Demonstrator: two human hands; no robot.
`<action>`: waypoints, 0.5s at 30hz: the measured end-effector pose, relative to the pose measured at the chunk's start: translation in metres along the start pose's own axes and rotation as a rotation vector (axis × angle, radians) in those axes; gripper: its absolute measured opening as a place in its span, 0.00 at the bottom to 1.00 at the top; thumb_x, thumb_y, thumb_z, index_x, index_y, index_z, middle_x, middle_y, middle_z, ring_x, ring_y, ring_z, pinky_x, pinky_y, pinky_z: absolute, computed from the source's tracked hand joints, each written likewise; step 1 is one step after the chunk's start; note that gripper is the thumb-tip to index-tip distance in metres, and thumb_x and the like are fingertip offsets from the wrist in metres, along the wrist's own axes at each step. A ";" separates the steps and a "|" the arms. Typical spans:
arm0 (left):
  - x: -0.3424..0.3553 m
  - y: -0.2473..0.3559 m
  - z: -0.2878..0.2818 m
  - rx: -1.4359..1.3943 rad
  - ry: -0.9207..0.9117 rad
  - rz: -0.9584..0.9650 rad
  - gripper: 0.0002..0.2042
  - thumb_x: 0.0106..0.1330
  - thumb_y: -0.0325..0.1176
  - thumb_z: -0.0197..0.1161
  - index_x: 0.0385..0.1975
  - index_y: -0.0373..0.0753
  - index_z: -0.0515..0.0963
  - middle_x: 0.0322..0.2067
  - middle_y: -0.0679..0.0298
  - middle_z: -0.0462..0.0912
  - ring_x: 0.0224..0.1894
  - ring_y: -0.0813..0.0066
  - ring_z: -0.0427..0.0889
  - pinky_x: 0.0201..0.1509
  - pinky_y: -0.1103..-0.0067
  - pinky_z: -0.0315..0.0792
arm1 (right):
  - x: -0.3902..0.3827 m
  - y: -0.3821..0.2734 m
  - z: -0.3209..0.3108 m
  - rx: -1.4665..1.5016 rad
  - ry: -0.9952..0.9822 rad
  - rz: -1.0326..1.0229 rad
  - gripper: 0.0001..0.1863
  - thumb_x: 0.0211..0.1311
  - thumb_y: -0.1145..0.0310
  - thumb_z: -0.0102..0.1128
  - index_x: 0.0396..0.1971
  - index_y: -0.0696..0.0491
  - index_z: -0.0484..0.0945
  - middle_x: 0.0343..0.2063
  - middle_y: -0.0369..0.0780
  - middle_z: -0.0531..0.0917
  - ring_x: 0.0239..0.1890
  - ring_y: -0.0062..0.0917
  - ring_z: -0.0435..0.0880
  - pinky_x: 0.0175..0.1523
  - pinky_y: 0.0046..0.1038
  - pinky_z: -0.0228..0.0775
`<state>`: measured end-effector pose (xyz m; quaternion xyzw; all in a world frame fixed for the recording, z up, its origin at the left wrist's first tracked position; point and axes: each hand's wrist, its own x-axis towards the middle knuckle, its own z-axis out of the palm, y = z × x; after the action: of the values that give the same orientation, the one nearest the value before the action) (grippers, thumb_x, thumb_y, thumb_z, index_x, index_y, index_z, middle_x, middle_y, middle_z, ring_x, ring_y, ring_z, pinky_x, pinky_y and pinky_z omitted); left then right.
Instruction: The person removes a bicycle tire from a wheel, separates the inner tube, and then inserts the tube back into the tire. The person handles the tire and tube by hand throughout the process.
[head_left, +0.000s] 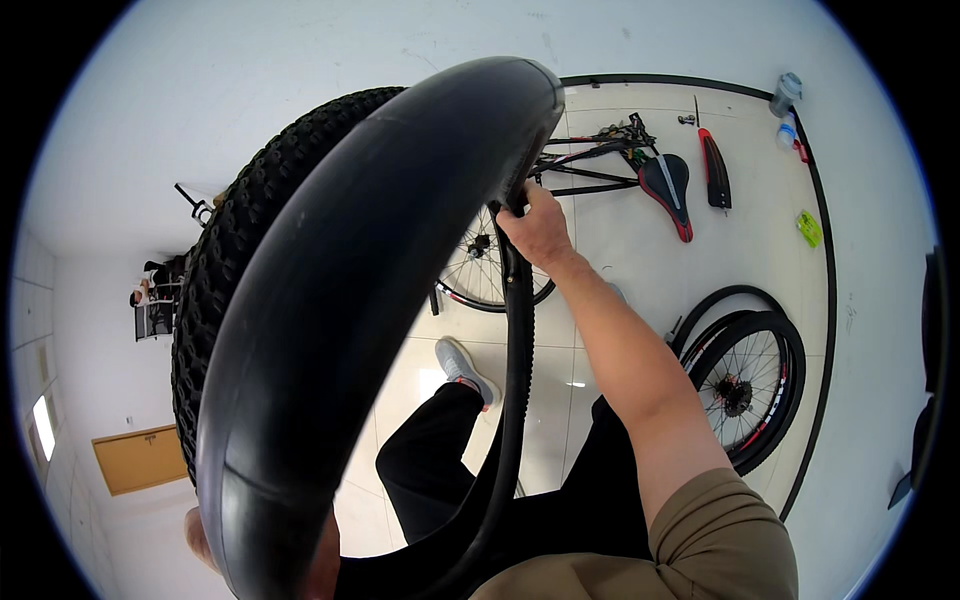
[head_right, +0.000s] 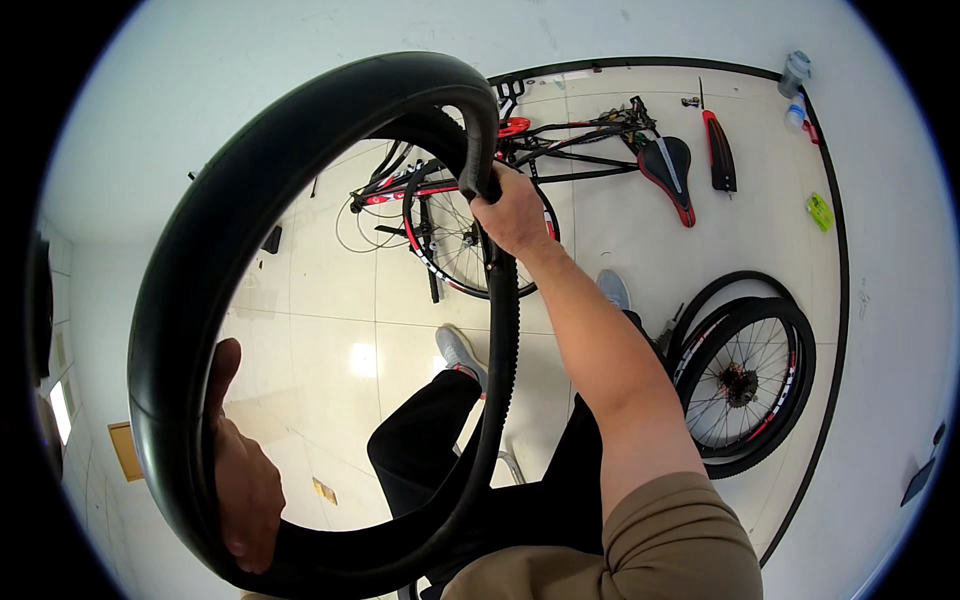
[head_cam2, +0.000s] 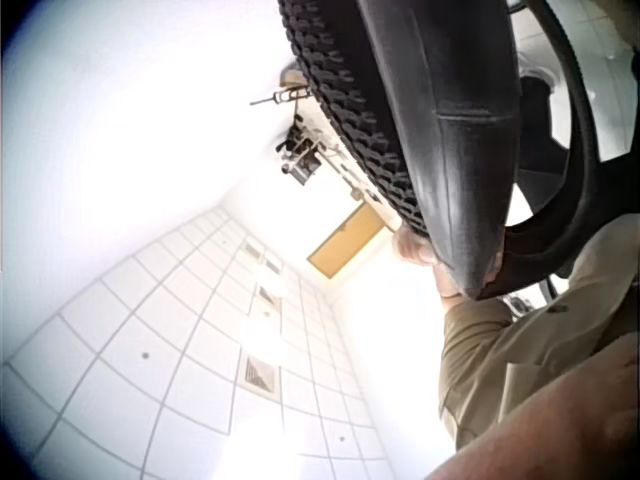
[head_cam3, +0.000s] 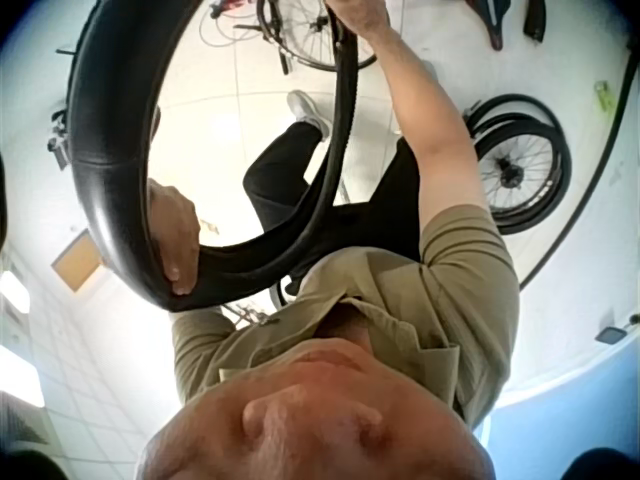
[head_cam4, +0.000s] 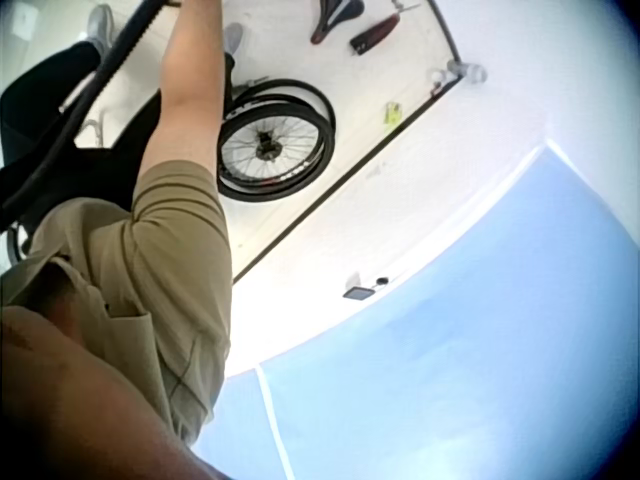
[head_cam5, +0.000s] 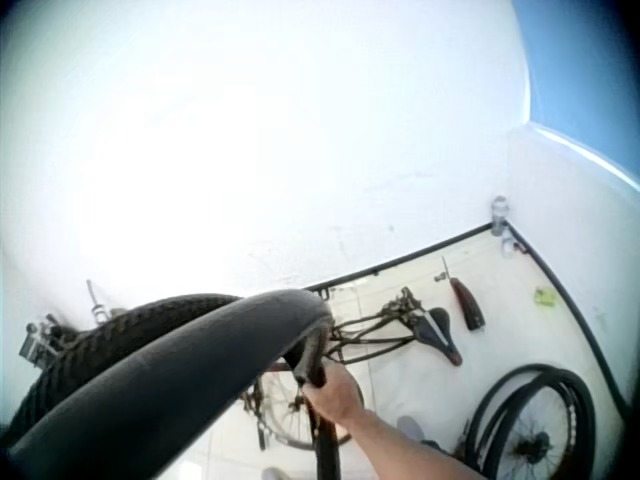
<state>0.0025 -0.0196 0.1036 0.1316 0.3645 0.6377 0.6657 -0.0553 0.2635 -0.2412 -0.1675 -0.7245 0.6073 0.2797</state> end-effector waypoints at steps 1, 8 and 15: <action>-0.002 -0.001 0.000 -0.001 -0.002 0.007 0.38 0.65 0.56 0.21 0.66 0.32 0.52 0.45 0.46 0.80 0.43 0.53 0.82 0.53 0.62 0.75 | 0.000 -0.001 0.001 0.013 0.014 0.003 0.17 0.55 0.70 0.62 0.46 0.58 0.79 0.36 0.48 0.85 0.42 0.43 0.85 0.49 0.38 0.76; 0.006 0.003 -0.004 -0.006 -0.026 0.006 0.35 0.66 0.53 0.24 0.67 0.33 0.49 0.44 0.46 0.80 0.41 0.53 0.82 0.51 0.62 0.76 | 0.005 0.020 0.000 -0.021 0.037 -0.018 0.15 0.59 0.67 0.65 0.43 0.59 0.79 0.36 0.50 0.85 0.43 0.43 0.85 0.48 0.38 0.75; 0.008 0.006 0.002 -0.005 -0.014 0.009 0.33 0.68 0.50 0.28 0.68 0.34 0.46 0.43 0.46 0.79 0.39 0.53 0.82 0.48 0.62 0.78 | 0.005 0.030 0.011 -0.265 0.085 -0.129 0.12 0.58 0.68 0.65 0.39 0.56 0.77 0.34 0.49 0.85 0.40 0.50 0.83 0.46 0.44 0.76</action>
<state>-0.0017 -0.0105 0.1063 0.1360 0.3576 0.6405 0.6659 -0.0684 0.2637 -0.2705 -0.1815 -0.7951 0.4796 0.3239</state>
